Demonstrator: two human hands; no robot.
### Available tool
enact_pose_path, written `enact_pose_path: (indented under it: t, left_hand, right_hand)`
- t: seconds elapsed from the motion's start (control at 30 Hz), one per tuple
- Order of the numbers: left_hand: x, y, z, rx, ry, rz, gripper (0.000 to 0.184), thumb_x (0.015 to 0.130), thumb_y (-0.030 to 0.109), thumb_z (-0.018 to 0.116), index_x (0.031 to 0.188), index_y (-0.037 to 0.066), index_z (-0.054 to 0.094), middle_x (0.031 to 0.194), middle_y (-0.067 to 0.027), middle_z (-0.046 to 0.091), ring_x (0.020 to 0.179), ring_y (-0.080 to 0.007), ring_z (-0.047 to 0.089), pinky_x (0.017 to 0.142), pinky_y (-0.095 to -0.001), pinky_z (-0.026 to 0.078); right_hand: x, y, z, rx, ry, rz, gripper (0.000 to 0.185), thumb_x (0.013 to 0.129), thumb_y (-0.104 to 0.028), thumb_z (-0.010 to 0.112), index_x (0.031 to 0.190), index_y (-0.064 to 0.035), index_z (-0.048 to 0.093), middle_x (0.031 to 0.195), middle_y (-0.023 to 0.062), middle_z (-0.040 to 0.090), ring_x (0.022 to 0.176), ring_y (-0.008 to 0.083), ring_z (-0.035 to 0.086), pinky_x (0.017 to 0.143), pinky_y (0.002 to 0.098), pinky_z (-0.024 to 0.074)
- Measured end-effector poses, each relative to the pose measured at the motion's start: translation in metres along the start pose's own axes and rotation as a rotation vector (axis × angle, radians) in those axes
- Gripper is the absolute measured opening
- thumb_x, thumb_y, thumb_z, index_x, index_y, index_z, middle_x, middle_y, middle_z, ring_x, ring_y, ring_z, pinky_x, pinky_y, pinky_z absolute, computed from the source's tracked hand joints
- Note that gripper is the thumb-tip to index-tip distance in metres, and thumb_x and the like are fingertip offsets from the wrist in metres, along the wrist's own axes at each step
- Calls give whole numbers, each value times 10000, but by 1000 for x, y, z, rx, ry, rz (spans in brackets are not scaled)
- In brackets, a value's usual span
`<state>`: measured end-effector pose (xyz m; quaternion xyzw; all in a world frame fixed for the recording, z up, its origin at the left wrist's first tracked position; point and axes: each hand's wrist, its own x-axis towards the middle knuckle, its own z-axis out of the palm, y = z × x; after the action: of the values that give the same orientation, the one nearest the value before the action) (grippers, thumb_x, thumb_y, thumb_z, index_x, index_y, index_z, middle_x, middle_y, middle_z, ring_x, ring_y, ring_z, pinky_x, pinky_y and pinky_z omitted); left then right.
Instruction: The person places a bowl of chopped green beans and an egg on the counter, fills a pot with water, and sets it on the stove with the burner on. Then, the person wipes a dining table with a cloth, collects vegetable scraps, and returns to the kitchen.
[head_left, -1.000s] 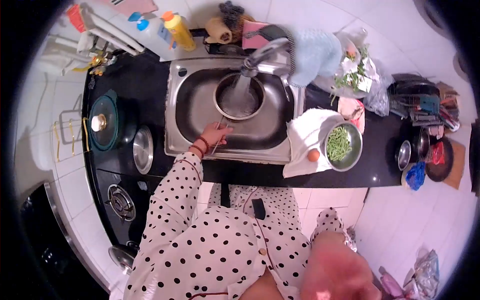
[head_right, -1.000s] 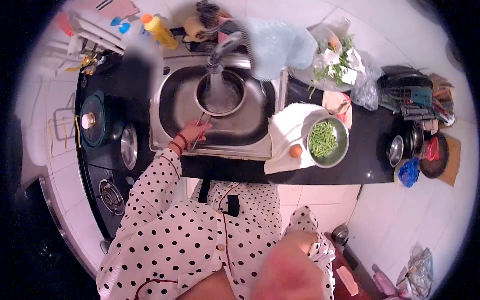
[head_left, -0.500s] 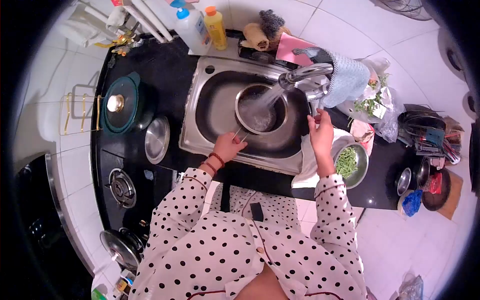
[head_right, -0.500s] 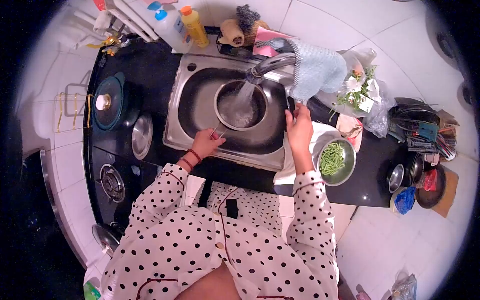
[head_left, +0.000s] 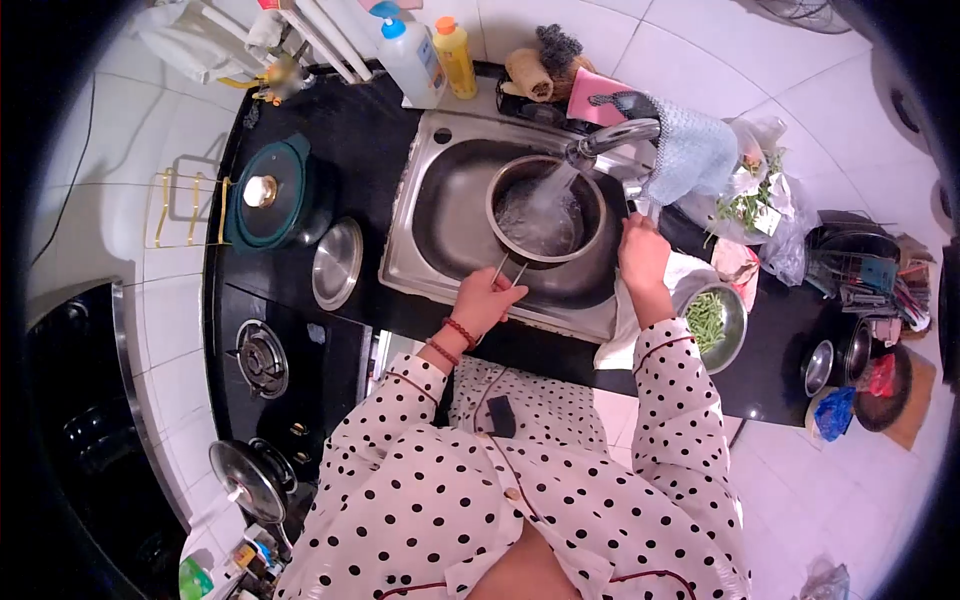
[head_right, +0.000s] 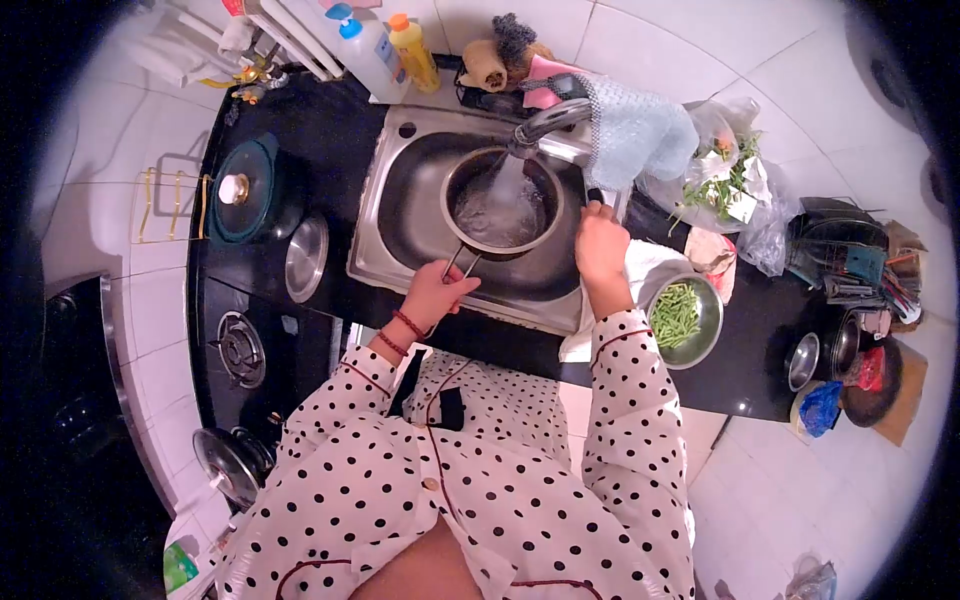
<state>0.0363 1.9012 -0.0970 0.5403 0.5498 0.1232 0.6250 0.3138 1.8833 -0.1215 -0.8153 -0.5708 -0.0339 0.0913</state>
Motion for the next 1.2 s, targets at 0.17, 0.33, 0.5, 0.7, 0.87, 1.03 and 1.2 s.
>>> enact_pose_path:
  t: [0.17,0.33,0.5,0.7,0.87,1.03,1.2]
  left_hand:
    - [-13,19,10,42,13,0,294,781,203,736,743,10,517,558,-24,534,426,-93,496,396,-231,399]
    - [-24,30,21,-3,25,-13,288,779,197,739,759,12,519,569,-24,532,435,-95,498,396,-230,399]
    - [-27,31,29,-102,26,-70,280,775,186,743,763,20,518,574,-22,530,440,-98,494,397,-228,398]
    - [-28,32,32,-76,47,-116,272,775,178,741,759,27,515,573,-20,525,443,-99,486,403,-228,393]
    - [-21,34,36,-95,82,-131,269,785,171,734,731,42,503,569,-16,517,441,-95,473,399,-227,378]
    - [-21,38,40,-90,115,-108,282,800,166,722,704,57,480,563,-10,506,440,-86,456,397,-227,367]
    - [-28,41,37,-84,131,-32,273,806,162,716,723,54,480,564,-4,498,443,-80,449,396,-224,363]
  right_hand:
    - [4,6,-1,-69,-79,-24,200,902,-213,480,839,-37,552,748,157,644,637,324,654,550,415,521]
    - [7,13,-10,-53,-134,-18,100,842,-129,509,814,-53,568,760,156,655,657,297,668,578,396,534]
    - [17,9,-36,-112,-287,-34,140,821,-131,533,834,-67,656,831,137,680,743,285,681,632,374,545]
    - [23,7,-46,-97,-371,-77,144,802,-123,559,829,-83,695,869,98,689,810,260,683,666,352,547]
    - [25,18,-32,-47,-286,-75,111,779,-126,584,787,-92,689,847,93,689,785,257,684,651,349,545]
    - [26,19,-47,-75,-269,-89,117,774,-134,574,792,-82,677,776,98,685,736,265,684,629,351,543]
    - [20,23,-45,-47,-184,-117,116,758,-122,558,772,-60,655,746,114,680,712,267,683,607,355,541]
